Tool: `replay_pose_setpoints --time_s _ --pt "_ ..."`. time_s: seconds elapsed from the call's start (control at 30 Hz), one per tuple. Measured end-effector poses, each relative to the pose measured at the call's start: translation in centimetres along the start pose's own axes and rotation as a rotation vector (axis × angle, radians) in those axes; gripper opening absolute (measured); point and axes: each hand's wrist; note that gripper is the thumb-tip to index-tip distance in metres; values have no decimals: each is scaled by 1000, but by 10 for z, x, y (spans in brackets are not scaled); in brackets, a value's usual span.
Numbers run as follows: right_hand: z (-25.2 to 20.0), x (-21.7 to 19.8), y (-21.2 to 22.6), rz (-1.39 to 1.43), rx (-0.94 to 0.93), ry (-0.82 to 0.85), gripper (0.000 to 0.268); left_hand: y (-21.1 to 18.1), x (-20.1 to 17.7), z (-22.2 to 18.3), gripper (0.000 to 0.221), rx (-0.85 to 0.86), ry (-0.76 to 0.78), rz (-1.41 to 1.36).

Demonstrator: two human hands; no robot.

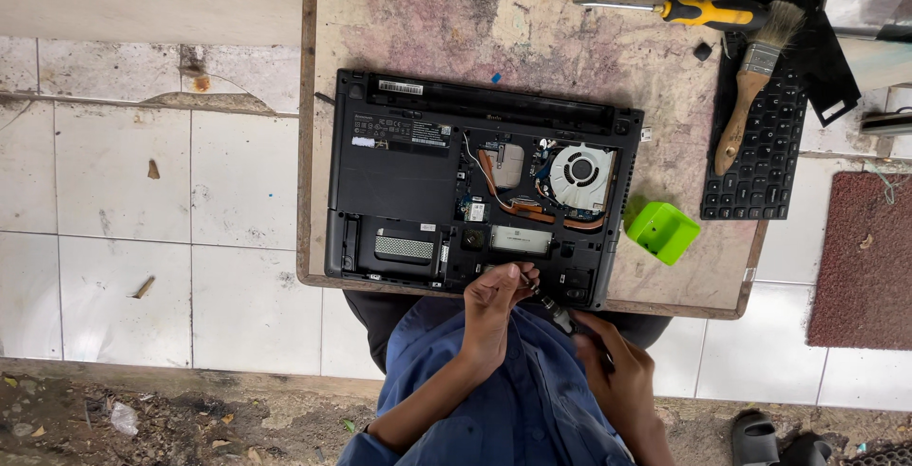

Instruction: The person uses a screwdriver to remove and reinstall screws on the back of a disassembled laptop. They repeatedly place screws into a small green container and retrieve them while working on the cooling fan and motherboard area.

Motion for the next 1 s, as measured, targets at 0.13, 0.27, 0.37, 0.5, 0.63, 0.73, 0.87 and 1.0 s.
replay_pose_setpoints --time_s 0.13,0.27,0.37,0.5,0.63,0.73,0.87,1.0 --pt "5 -9 -7 -76 -77 42 38 -10 9 -5 22 33 15 53" --pt "15 -35 -4 -74 -99 -34 33 -14 7 -9 32 470 85 604" --pt "31 -59 10 -210 -172 -34 28 -10 9 -10 47 834 203 1150" --pt "48 -84 15 -437 -308 13 27 21 9 -10 95 822 337 1735" --pt "64 -91 36 -659 -394 93 23 40 15 -9 43 1032 9 2100" --pt "75 -92 41 -783 -435 206 28 31 23 -8 36 1118 18 2087" --pt "88 -89 46 -930 -517 275 28 22 31 -9 31 1197 -58 2167" --pt "98 -84 62 -1060 -614 329 23 22 31 -10 31 1231 -69 2233"
Point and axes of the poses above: each hand's wrist, its own z-axis towards the middle knuckle, its own x-axis out of the palm, y = z × x, and after that the axes turned 11 degrees about z, right-handed
